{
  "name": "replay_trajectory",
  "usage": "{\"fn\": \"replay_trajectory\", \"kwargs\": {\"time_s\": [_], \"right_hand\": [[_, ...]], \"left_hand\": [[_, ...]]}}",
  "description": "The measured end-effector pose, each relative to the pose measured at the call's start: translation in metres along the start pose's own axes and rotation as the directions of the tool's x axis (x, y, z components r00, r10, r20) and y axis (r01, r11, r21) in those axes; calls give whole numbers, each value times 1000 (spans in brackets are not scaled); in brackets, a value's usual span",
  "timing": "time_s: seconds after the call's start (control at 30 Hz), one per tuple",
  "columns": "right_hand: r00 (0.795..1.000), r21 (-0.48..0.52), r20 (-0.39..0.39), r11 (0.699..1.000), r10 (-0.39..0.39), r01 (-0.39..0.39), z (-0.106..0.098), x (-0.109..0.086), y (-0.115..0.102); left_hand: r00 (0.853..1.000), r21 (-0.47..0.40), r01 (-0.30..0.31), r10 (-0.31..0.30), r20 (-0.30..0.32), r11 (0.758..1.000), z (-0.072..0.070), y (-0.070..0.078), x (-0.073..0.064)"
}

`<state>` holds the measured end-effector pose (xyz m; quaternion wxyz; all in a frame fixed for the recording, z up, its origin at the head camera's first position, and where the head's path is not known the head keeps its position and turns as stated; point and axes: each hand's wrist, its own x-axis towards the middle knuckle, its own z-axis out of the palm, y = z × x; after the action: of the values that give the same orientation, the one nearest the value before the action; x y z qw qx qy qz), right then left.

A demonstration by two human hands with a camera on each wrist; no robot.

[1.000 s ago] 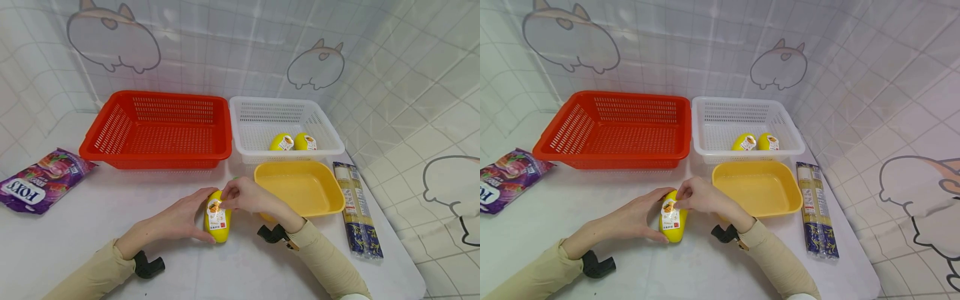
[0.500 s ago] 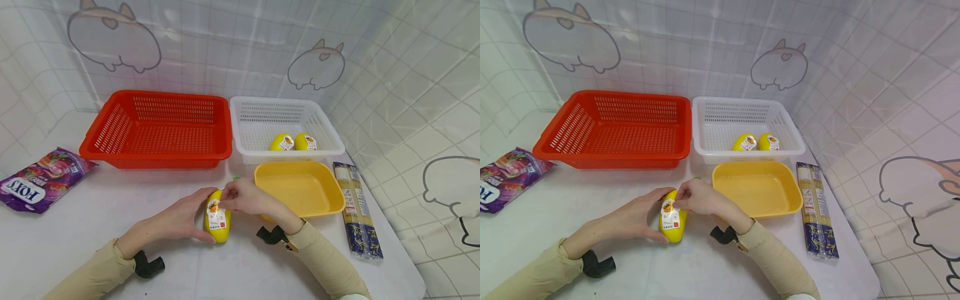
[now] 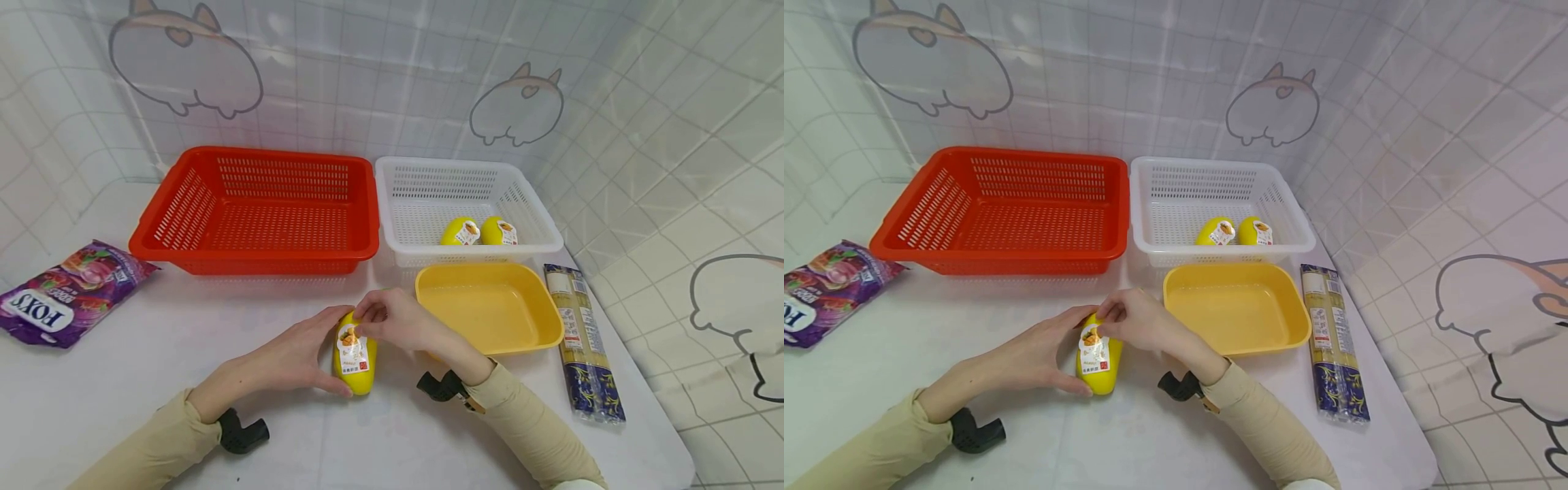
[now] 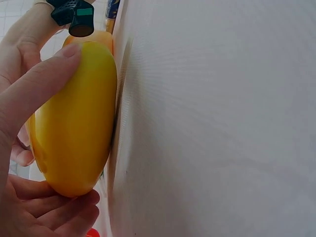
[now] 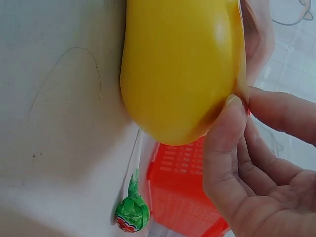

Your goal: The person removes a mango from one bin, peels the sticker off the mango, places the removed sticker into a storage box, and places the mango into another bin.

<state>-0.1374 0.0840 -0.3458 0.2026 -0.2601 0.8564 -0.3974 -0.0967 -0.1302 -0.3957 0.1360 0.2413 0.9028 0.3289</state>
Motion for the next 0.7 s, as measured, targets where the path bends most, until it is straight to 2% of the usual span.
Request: {"fn": "replay_trajectory", "kwargs": {"time_s": [0.2,0.47,0.7], "right_hand": [[1000,4,-24,1000,-10,10,1,1,1],[999,56,-43,998,-14,16,2,2,1],[998,70,-47,997,-35,39,3,0,1]], "left_hand": [[1000,1,-10,10,7,1000,0,-1,0],[1000,-30,-1,1,2,1000,1,0,0],[1000,-17,-12,12,5,1000,1,0,0]]}}
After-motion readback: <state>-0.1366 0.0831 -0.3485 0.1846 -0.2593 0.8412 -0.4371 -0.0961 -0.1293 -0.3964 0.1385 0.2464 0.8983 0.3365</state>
